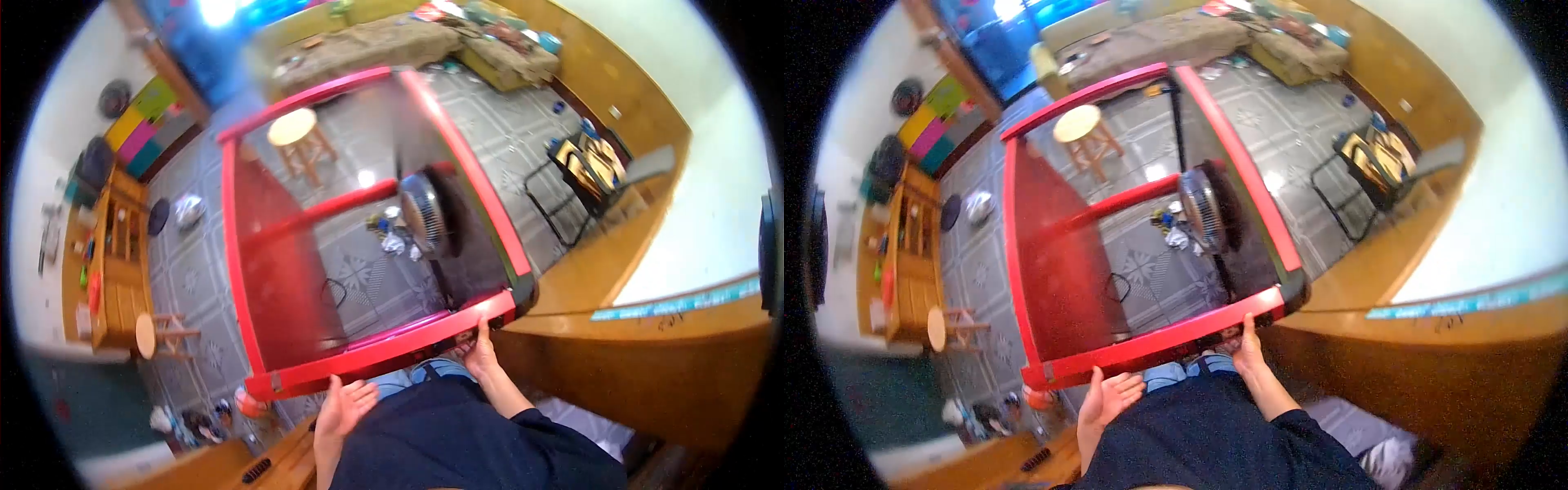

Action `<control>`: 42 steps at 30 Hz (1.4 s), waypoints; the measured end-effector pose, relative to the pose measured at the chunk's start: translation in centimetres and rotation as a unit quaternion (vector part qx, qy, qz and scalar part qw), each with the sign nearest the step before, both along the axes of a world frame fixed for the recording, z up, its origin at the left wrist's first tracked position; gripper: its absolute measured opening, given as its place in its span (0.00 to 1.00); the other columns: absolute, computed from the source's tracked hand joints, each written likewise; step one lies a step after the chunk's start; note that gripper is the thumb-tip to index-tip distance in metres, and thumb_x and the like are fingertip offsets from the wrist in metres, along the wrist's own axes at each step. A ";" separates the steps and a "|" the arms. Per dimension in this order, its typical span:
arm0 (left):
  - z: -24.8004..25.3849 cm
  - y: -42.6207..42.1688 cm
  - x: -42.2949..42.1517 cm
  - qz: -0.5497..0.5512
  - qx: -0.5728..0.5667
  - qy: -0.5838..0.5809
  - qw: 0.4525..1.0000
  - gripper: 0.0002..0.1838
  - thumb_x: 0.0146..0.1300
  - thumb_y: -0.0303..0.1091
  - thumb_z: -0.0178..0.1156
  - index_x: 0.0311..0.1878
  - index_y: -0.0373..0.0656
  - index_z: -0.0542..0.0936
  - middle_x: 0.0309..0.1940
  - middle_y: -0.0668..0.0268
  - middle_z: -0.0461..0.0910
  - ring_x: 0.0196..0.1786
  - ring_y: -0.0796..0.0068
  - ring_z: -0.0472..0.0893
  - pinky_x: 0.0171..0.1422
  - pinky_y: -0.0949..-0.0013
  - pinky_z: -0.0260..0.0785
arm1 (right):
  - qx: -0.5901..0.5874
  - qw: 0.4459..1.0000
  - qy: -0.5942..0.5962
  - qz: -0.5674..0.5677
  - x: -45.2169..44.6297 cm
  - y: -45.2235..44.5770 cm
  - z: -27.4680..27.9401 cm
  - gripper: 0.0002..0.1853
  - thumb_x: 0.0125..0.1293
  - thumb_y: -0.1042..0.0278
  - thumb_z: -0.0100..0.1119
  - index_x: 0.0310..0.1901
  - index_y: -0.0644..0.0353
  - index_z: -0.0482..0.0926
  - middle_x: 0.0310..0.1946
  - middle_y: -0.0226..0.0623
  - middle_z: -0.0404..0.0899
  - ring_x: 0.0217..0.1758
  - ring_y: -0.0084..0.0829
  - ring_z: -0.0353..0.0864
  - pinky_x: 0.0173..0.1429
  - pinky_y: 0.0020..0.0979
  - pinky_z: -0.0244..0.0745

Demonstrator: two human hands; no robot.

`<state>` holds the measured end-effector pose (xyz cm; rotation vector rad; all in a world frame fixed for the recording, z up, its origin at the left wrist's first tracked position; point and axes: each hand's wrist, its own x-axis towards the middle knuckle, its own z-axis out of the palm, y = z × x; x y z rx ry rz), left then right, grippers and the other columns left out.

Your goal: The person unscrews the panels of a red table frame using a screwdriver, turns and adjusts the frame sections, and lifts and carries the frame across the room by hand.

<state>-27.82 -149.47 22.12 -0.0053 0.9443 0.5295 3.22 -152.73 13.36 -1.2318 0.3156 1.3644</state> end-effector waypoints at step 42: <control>-2.5 4.5 11.4 -0.372 0.792 0.396 0.278 0.50 0.34 0.36 0.72 0.62 0.34 0.56 0.54 0.53 0.65 0.57 0.55 0.65 0.60 0.55 0.54 | 0.090 0.484 -0.315 -0.811 14.8 -48.8 2.4 0.17 0.52 0.47 0.50 0.25 0.55 0.69 0.19 0.33 0.70 0.19 0.32 0.70 0.23 0.29 0.72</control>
